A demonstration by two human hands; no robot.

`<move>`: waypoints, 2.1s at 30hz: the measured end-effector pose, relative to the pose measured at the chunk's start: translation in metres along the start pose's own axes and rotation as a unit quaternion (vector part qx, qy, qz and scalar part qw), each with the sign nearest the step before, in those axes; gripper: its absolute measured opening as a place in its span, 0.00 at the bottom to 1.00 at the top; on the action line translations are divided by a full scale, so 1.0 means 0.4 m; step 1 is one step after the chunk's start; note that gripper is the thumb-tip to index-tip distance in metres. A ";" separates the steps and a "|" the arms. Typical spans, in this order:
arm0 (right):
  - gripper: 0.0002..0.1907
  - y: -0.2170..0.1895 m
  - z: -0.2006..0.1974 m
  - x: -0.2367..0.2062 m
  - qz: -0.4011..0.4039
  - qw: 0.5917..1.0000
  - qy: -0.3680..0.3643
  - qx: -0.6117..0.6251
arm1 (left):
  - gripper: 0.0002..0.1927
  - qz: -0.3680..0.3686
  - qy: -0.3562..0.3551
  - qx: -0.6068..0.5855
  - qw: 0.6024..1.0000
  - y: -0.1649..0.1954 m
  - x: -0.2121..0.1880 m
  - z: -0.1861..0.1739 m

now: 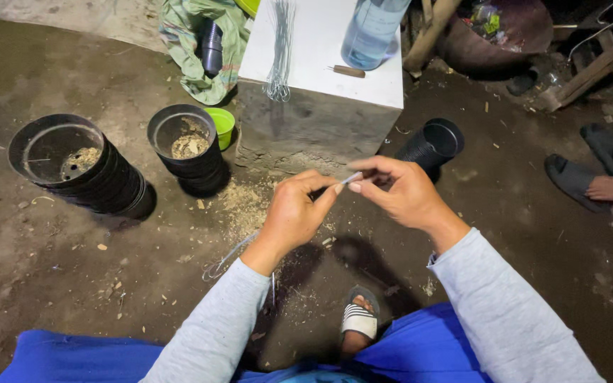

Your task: The person sits on the floor and assembles plant pots by threading metal wires through holes in the bottom of black plastic pots. They bend the wires to secure them and place the finished pots into a stack.

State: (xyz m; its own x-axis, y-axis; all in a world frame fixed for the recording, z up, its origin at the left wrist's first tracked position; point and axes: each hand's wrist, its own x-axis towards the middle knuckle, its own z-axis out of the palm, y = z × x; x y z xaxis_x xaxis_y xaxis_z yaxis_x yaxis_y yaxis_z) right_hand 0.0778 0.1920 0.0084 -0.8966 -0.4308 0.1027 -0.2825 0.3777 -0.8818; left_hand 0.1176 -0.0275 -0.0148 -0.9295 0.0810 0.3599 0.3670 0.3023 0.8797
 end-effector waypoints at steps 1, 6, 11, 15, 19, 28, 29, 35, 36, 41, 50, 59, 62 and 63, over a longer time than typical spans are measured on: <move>0.13 0.003 0.002 0.003 0.033 0.999 0.004 -0.021 | 0.08 0.016 -0.005 -0.002 1.000 -0.001 0.002 0.003; 0.08 0.020 0.000 0.013 0.030 1.000 0.000 0.004 | 0.08 0.038 -0.019 -0.016 0.999 -0.016 0.006 0.017; 0.09 0.027 -0.004 0.021 0.055 0.998 -0.007 -0.021 | 0.10 -0.025 -0.036 -0.046 0.998 -0.034 0.004 0.025; 0.08 0.021 0.000 0.013 0.063 0.997 -0.008 -0.040 | 0.10 -0.046 -0.041 -0.080 0.995 -0.042 0.000 0.027; 0.07 0.004 0.001 0.014 0.060 0.998 -0.012 -0.031 | 0.10 -0.050 -0.049 -0.066 0.995 -0.047 -0.003 0.019; 0.10 -0.026 -0.017 0.007 -0.119 0.979 -0.042 -0.161 | 0.09 0.041 -0.028 0.021 0.999 -0.047 -0.006 0.026; 0.09 -0.026 -0.014 0.011 -0.118 0.977 -0.042 -0.175 | 0.08 0.044 -0.031 0.024 0.998 -0.046 -0.004 0.025; 0.06 -0.013 0.000 0.008 -0.099 0.972 -0.034 -0.211 | 0.08 0.048 -0.030 0.034 0.998 -0.045 -0.013 0.029; 0.06 -0.012 0.000 0.009 -0.103 0.972 -0.032 -0.210 | 0.09 0.039 -0.030 0.032 0.998 -0.048 -0.013 0.033; 0.05 -0.005 0.007 0.002 -0.145 0.951 0.002 -0.274 | 0.08 0.032 0.021 0.022 0.999 -0.078 -0.029 0.078; 0.09 0.080 0.136 -0.002 -0.246 0.848 0.124 -0.453 | 0.13 -0.233 0.097 -0.151 0.956 -0.154 -0.071 0.209; 0.26 0.072 0.107 0.015 -0.133 0.902 0.117 -0.393 | 0.16 -0.251 0.079 -0.035 0.964 -0.282 -0.088 0.194; 0.25 0.028 0.071 0.001 -0.080 0.914 0.090 -0.387 | 0.25 -0.268 0.062 0.068 0.959 -0.306 -0.065 0.164; 0.24 0.013 0.059 -0.005 -0.083 0.915 0.089 -0.384 | 0.30 -0.285 0.052 0.078 0.954 -0.308 -0.049 0.151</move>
State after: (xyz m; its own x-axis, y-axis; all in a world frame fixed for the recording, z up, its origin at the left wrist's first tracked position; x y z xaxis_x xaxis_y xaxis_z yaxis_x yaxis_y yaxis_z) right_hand 0.0861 0.1753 -0.0071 -0.8417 -0.4198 0.3395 -0.5150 0.8131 -0.2714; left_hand 0.0885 -0.0090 -0.1492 -0.9646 -0.2306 -0.1276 -0.2148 0.4076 0.8875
